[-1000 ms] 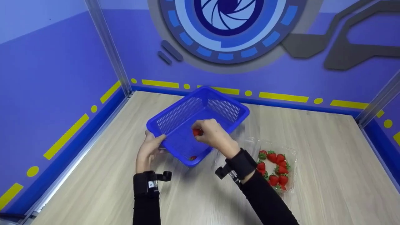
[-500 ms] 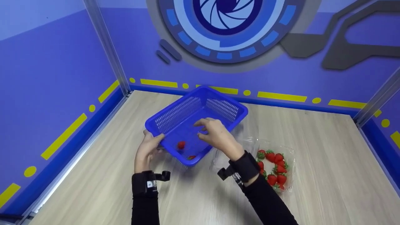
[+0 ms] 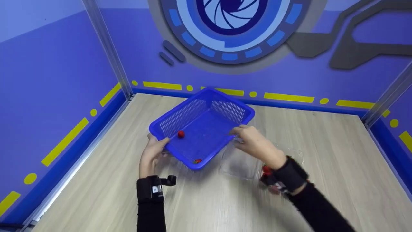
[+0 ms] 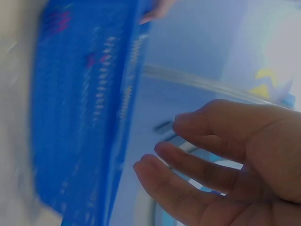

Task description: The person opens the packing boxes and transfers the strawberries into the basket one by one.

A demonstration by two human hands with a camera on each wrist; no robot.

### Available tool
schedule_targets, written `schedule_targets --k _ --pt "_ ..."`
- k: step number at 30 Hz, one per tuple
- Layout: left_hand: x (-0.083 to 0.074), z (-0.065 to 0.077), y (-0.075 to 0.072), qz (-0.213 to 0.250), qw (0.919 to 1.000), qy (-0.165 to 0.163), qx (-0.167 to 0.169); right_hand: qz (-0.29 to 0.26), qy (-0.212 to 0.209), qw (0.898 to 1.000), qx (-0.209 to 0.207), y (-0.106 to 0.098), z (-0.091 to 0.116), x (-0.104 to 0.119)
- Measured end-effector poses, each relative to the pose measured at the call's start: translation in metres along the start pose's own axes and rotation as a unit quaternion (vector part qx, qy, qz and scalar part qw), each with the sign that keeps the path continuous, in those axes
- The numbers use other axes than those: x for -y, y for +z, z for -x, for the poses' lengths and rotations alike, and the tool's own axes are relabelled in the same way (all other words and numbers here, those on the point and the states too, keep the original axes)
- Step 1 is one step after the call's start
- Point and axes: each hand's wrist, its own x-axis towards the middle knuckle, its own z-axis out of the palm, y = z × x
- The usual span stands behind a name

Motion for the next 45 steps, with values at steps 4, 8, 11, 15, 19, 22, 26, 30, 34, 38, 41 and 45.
schedule_targets --k 4,8,11,15,19,22,26,30,34,38,41,45 --pt "-0.004 0.001 -0.001 0.001 0.9999 0.007 0.009 0.036 0.040 0.997 0.051 -0.017 0.030 -0.035" --pt "-0.007 0.004 -0.003 -0.010 0.9998 0.010 0.016 0.089 0.070 0.988 0.105 -0.021 0.062 -0.059" --pt "-0.009 0.003 -0.004 -0.009 0.9999 0.005 0.014 0.096 0.096 0.981 0.138 -0.015 0.082 -0.070" --pt "-0.010 0.001 -0.004 0.003 0.9999 0.001 0.012 0.058 0.109 0.982 0.146 0.000 0.096 -0.078" --pt "-0.008 -0.001 -0.003 0.001 0.9999 0.001 0.016 0.022 0.131 0.983 0.125 0.017 0.100 -0.086" --pt "-0.005 -0.001 -0.002 -0.007 0.9999 0.005 0.014 0.022 0.138 0.986 0.095 0.026 0.101 -0.091" --pt "-0.004 -0.001 -0.001 -0.012 0.9998 0.007 0.012 0.028 0.134 0.988 0.070 0.031 0.100 -0.094" --pt "-0.005 -0.001 0.000 -0.005 0.9999 0.001 0.014 0.030 0.140 0.987 0.066 0.031 0.100 -0.092" --pt "-0.004 -0.001 0.000 0.001 0.9998 0.004 0.021 0.035 0.130 0.989 0.061 0.030 0.101 -0.091" --pt "-0.002 -0.001 0.000 0.005 0.9997 0.011 0.023 0.037 0.108 0.992 0.057 0.030 0.103 -0.091" --pt "-0.001 0.000 0.000 0.005 0.9996 0.018 0.023 0.047 0.090 0.993 0.052 0.030 0.104 -0.092" --pt "0.003 0.002 0.000 0.003 0.9995 0.020 0.022 0.059 0.084 0.993 0.054 0.031 0.108 -0.092"
